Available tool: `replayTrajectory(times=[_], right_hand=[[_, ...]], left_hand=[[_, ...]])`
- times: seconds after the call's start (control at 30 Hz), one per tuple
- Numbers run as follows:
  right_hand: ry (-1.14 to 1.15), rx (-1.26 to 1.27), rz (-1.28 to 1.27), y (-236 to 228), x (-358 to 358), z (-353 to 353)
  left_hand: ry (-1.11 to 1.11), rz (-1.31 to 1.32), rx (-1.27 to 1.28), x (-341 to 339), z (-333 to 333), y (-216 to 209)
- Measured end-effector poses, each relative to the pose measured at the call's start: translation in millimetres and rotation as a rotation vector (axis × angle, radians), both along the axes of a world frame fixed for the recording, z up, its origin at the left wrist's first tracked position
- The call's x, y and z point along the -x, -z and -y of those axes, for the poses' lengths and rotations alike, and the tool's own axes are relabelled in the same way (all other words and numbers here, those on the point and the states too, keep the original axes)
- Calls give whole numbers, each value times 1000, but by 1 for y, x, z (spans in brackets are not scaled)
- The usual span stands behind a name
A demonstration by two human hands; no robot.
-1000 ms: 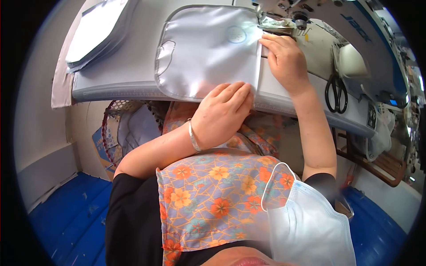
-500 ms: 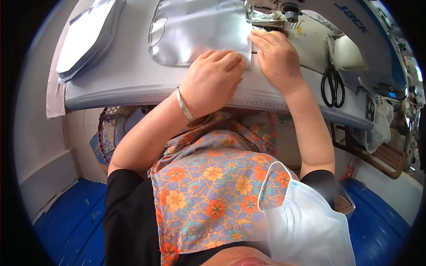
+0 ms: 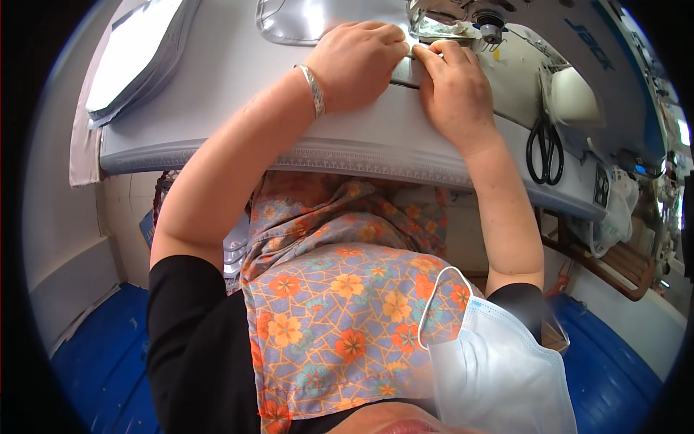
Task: Sewing edges of white fabric bags and trimming excess material with scissors at an industrial workstation.
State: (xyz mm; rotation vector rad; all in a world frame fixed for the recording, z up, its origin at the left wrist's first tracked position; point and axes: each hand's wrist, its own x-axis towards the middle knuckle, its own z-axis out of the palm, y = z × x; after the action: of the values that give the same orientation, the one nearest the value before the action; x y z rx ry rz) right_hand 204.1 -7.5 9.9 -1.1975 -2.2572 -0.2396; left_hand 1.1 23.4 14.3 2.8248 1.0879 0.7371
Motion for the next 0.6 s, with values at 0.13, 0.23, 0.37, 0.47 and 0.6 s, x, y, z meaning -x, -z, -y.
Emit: replayTrajectory(times=[0.13, 0.23, 0.37, 0.47, 0.6], right_hand=[[39, 13, -1, 2, 1, -2], [28, 16, -6, -2, 5, -1], [62, 63, -9, -8, -1, 7], [57, 101, -5, -17, -4, 17], [4, 116, -5, -21, 3, 17]], left_hand=[[0, 21, -8, 0, -19, -1], [-34, 26, -6, 2, -35, 8], [-121, -59, -183, 20, -33, 2], [-269, 124, -331, 91, -34, -21], [-570, 198, -358, 279, -46, -31]])
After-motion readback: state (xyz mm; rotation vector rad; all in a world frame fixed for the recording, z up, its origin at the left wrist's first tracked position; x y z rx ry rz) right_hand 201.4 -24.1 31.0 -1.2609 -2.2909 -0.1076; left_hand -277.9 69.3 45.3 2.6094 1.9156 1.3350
